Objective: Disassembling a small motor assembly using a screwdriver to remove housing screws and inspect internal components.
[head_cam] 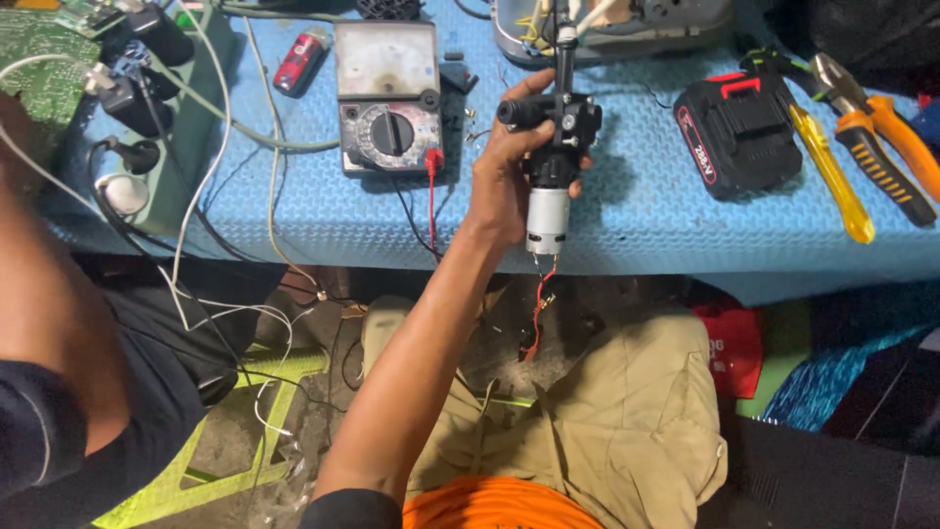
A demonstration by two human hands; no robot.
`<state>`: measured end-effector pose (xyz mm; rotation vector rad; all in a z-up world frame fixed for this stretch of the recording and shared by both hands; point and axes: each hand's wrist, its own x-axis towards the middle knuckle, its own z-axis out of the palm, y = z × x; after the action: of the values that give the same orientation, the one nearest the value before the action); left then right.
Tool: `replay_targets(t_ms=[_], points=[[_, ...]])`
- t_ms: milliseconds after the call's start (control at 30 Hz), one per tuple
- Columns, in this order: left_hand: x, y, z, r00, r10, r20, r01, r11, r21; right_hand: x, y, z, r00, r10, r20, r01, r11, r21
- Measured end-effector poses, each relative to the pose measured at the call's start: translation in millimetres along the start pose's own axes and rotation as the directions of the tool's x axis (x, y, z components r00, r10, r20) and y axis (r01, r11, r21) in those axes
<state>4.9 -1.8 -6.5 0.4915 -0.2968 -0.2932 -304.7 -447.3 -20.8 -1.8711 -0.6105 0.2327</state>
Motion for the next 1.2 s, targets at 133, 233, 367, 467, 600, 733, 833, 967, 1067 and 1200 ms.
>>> replay_targets(t_ms=[133,233,367,467,600,733,833,967,1067,1200], points=[[-2,0,1,1.000,-0.017,0.009,0.017,1.000,0.003,101,-80,60,0.980,-0.117,-0.164,0.144,0.976,0.162],[-1,0,3,1.000,-0.014,0.019,0.014,1.000,0.011,150,-115,98,0.936,-0.198,-0.291,0.274,0.929,0.250],[-3,2,6,1.000,-0.020,-0.008,0.020,0.999,0.041,178,-135,132,0.855,-0.273,-0.441,0.444,0.824,0.350],[-7,7,15,1.000,-0.020,-0.009,0.021,0.993,0.118,198,-148,177,0.650,-0.263,-0.713,0.150,0.964,-0.219],[-3,6,21,0.999,-0.037,-0.033,0.040,0.992,0.122,212,-143,157,0.768,-0.301,-0.565,0.152,0.943,-0.296],[-3,11,29,0.992,-0.044,-0.121,0.072,0.969,0.236,212,-143,145,0.757,-0.373,-0.536,0.016,0.832,-0.555],[-4,11,26,0.995,-0.051,-0.092,0.068,0.979,0.194,209,-134,136,0.648,-0.413,-0.640,-0.003,0.839,-0.545],[-3,8,24,0.994,-0.062,-0.087,0.076,0.983,0.167,223,-133,117,0.555,-0.391,-0.734,0.013,0.887,-0.462],[-3,7,25,0.993,-0.059,-0.099,0.077,0.979,0.191,242,-142,116,0.580,-0.073,-0.812,-0.076,0.987,-0.144],[-3,6,19,0.997,-0.057,-0.057,0.067,0.980,0.186,259,-135,106,0.611,-0.027,-0.791,-0.155,0.976,-0.152]])
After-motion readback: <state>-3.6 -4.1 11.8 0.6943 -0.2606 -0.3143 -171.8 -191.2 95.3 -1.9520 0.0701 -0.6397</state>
